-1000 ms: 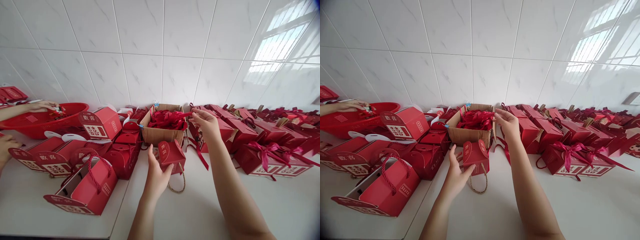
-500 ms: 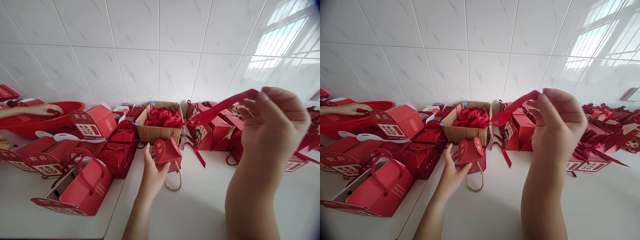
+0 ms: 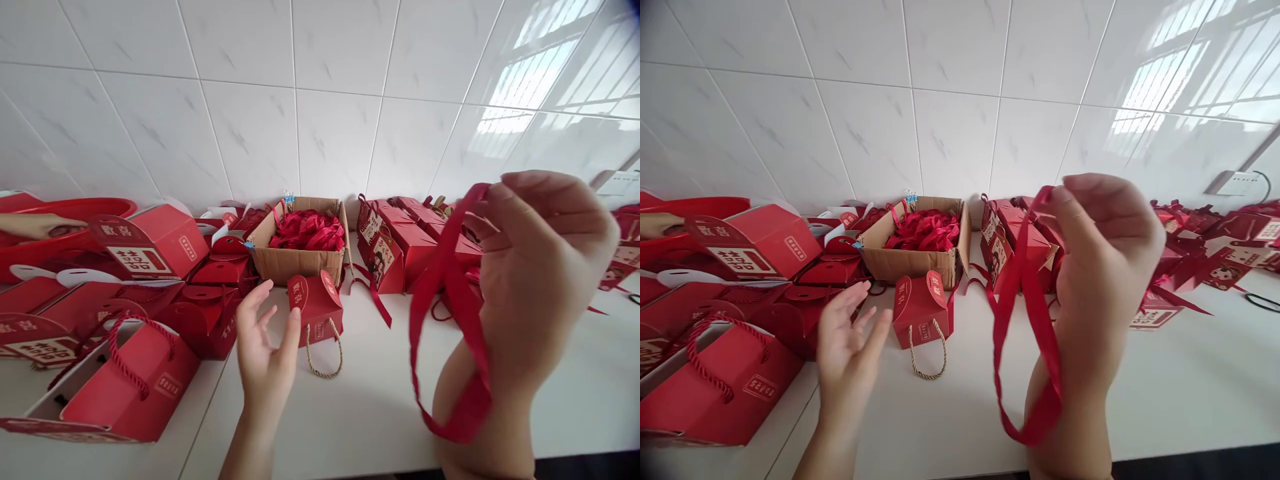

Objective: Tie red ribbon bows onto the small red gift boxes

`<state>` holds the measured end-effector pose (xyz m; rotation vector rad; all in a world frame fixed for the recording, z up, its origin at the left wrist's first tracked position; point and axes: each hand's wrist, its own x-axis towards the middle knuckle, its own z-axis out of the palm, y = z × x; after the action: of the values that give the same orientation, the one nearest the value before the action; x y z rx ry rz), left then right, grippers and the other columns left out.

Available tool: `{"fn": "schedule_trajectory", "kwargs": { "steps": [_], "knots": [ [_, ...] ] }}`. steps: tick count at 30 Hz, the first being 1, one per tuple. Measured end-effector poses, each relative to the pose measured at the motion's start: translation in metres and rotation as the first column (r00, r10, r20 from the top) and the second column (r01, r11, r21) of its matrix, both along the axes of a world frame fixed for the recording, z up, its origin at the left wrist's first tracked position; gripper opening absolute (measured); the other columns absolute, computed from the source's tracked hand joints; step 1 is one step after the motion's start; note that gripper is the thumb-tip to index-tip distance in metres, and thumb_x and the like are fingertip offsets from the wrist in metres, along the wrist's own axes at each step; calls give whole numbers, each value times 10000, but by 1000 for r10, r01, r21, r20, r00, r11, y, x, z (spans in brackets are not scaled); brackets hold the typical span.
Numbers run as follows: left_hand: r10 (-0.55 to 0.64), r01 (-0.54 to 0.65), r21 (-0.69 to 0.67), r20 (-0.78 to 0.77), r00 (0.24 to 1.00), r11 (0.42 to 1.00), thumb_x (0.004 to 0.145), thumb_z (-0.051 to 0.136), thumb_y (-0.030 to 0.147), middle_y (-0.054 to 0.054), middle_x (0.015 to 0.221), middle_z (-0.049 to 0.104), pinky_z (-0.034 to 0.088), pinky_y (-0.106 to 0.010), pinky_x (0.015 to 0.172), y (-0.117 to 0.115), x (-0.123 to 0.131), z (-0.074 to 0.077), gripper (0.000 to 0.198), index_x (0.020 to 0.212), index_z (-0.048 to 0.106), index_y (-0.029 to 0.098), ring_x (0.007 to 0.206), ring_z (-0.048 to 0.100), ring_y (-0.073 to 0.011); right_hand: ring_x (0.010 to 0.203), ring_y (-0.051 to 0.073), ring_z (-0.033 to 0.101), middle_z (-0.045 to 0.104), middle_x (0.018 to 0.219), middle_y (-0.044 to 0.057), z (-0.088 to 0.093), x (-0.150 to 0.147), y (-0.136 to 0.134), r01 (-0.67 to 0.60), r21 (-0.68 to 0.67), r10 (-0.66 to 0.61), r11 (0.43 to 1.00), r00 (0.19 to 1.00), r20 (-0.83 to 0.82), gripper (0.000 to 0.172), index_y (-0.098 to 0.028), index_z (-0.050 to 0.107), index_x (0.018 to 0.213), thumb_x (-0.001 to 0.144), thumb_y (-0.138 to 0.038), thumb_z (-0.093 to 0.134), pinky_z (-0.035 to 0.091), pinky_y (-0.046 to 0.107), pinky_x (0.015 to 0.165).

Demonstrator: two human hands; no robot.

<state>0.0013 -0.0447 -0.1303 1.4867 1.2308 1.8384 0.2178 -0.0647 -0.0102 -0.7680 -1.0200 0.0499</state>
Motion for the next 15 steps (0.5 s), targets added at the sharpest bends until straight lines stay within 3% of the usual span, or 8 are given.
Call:
{"fn": "schedule_trajectory", "kwargs": {
  "steps": [2,6,10,15],
  "knots": [
    [-11,2,100,95,995,995,789,653,255,-51,1119,595,460,-356,954,-14,0,14,290,1064,563,249,1115,553,-209,693,115,606,570,755,4,5,-5,6,-110,-7,109,994,992,-55,60,-191,658,837,791,-155,670,537,260,633],
    [-174,168,79,89,981,983,831,603,214,-19,902,628,506,-280,841,-35,5,27,80,910,606,222,906,613,-155,660,112,623,592,746,-13,4,-17,13,-384,-147,385,912,923,-19,73,-239,641,868,811,-197,658,571,249,599],
    [-294,308,107,-127,947,945,808,618,163,-14,900,616,502,-246,774,-38,16,21,173,967,593,228,852,589,-133,649,104,641,617,752,-13,0,-35,11,-551,-204,562,809,827,-4,62,-218,630,864,816,-204,667,589,235,599],
    [-177,185,88,-89,980,979,751,693,193,-23,971,606,507,-242,787,-31,27,14,364,1076,533,229,870,586,-130,654,123,659,653,777,-7,-3,-56,7,-654,-271,687,706,726,36,76,-222,626,863,812,-230,681,598,264,604]
  ]
}}
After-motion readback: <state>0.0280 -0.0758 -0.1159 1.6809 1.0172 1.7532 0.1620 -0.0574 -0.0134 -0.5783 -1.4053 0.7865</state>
